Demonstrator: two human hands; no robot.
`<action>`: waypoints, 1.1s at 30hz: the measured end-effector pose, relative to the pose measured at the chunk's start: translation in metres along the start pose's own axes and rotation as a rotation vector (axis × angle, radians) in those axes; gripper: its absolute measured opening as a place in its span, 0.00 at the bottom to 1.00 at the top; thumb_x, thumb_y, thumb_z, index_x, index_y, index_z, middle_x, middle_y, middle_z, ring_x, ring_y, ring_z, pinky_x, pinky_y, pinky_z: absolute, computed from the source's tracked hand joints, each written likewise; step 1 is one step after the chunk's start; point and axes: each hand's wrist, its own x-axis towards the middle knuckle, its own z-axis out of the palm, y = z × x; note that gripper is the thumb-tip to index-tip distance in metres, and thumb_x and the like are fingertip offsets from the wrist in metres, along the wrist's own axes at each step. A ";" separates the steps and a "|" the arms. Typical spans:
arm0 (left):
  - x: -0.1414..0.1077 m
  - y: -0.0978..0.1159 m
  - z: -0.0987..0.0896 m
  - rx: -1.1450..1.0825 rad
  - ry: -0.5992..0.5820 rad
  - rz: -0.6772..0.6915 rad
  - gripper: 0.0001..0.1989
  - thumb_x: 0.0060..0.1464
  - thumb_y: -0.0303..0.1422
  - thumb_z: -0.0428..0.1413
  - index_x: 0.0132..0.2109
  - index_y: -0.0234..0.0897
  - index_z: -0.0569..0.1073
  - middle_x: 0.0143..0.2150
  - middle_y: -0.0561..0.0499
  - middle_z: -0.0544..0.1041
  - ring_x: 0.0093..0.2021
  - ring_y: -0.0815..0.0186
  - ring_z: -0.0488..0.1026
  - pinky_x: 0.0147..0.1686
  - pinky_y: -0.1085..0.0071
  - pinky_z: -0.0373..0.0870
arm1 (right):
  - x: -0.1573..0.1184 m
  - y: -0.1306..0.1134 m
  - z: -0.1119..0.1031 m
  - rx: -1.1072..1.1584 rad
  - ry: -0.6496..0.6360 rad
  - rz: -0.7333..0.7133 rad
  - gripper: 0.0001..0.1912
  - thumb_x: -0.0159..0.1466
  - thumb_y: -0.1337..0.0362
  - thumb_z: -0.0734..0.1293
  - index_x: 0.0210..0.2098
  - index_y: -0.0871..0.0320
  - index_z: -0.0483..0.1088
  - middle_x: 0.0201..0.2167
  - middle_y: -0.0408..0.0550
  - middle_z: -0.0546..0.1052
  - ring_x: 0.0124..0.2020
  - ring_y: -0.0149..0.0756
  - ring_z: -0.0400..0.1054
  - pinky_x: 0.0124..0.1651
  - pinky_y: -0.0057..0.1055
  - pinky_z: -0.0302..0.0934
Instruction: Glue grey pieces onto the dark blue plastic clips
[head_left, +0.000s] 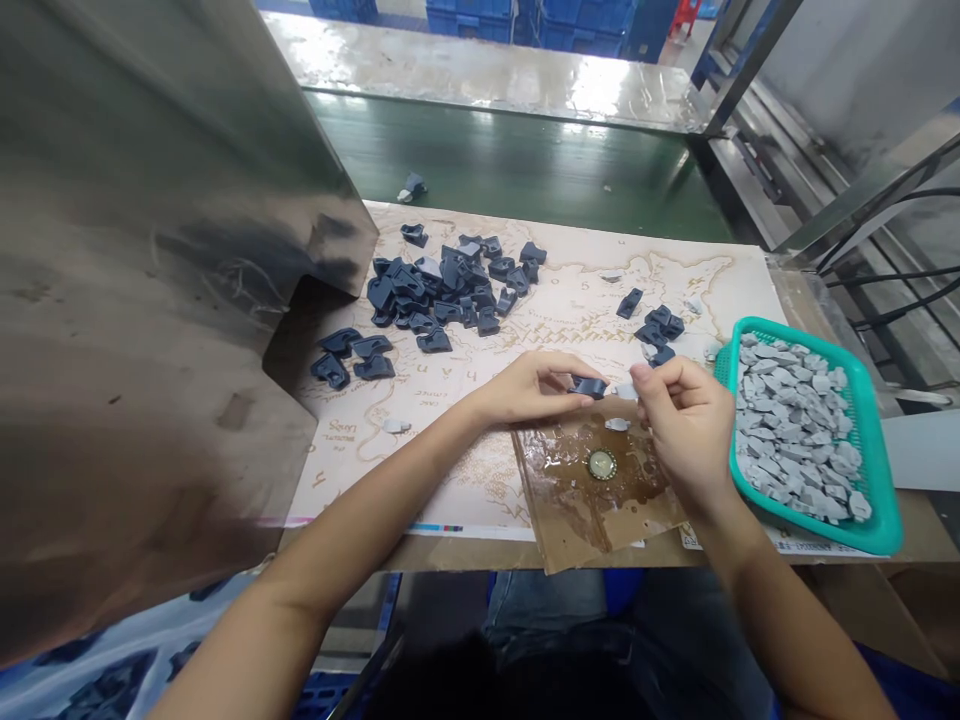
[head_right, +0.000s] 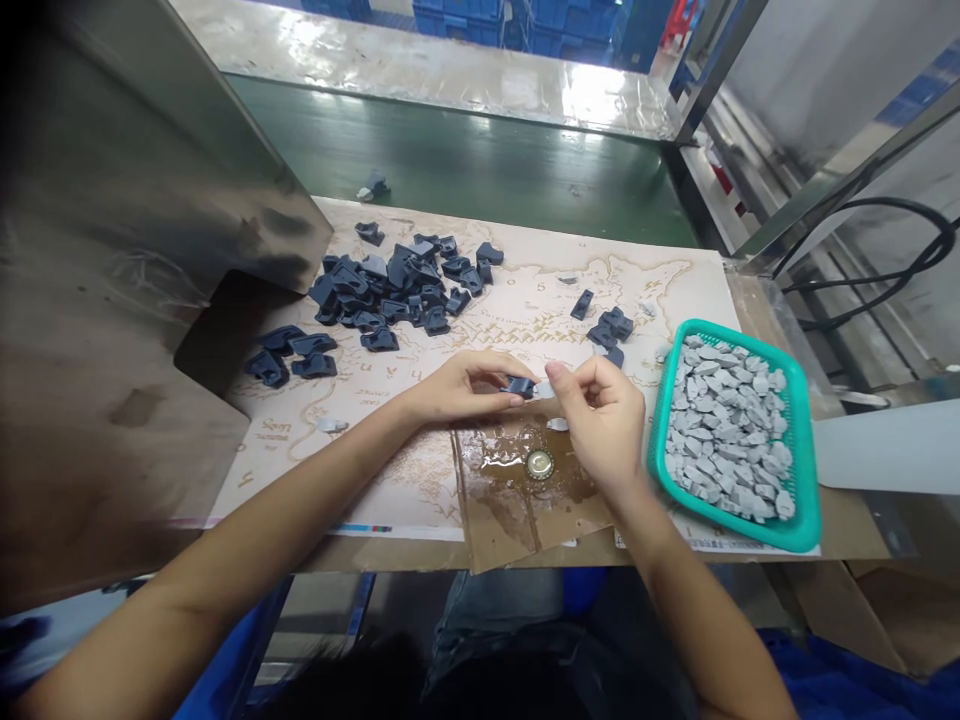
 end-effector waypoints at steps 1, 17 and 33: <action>0.000 0.000 0.000 0.002 0.002 -0.002 0.16 0.51 0.38 0.60 0.44 0.34 0.78 0.42 0.44 0.80 0.37 0.65 0.77 0.35 0.71 0.75 | 0.000 0.001 0.003 0.016 0.025 -0.008 0.29 0.55 0.39 0.70 0.19 0.57 0.60 0.15 0.39 0.62 0.17 0.27 0.51 0.20 0.26 0.48; -0.003 0.000 0.006 0.821 0.499 0.632 0.08 0.60 0.31 0.54 0.45 0.43 0.76 0.42 0.51 0.81 0.43 0.65 0.75 0.42 0.65 0.75 | 0.004 0.016 0.017 0.427 0.046 0.263 0.31 0.49 0.42 0.75 0.18 0.56 0.54 0.12 0.35 0.54 0.15 0.24 0.46 0.19 0.24 0.45; -0.009 -0.001 0.008 0.994 0.401 0.585 0.09 0.61 0.36 0.54 0.47 0.47 0.75 0.39 0.50 0.79 0.39 0.65 0.74 0.39 0.66 0.75 | 0.001 0.022 0.020 0.379 0.040 0.259 0.32 0.51 0.40 0.73 0.17 0.56 0.54 0.12 0.36 0.55 0.15 0.25 0.48 0.19 0.24 0.46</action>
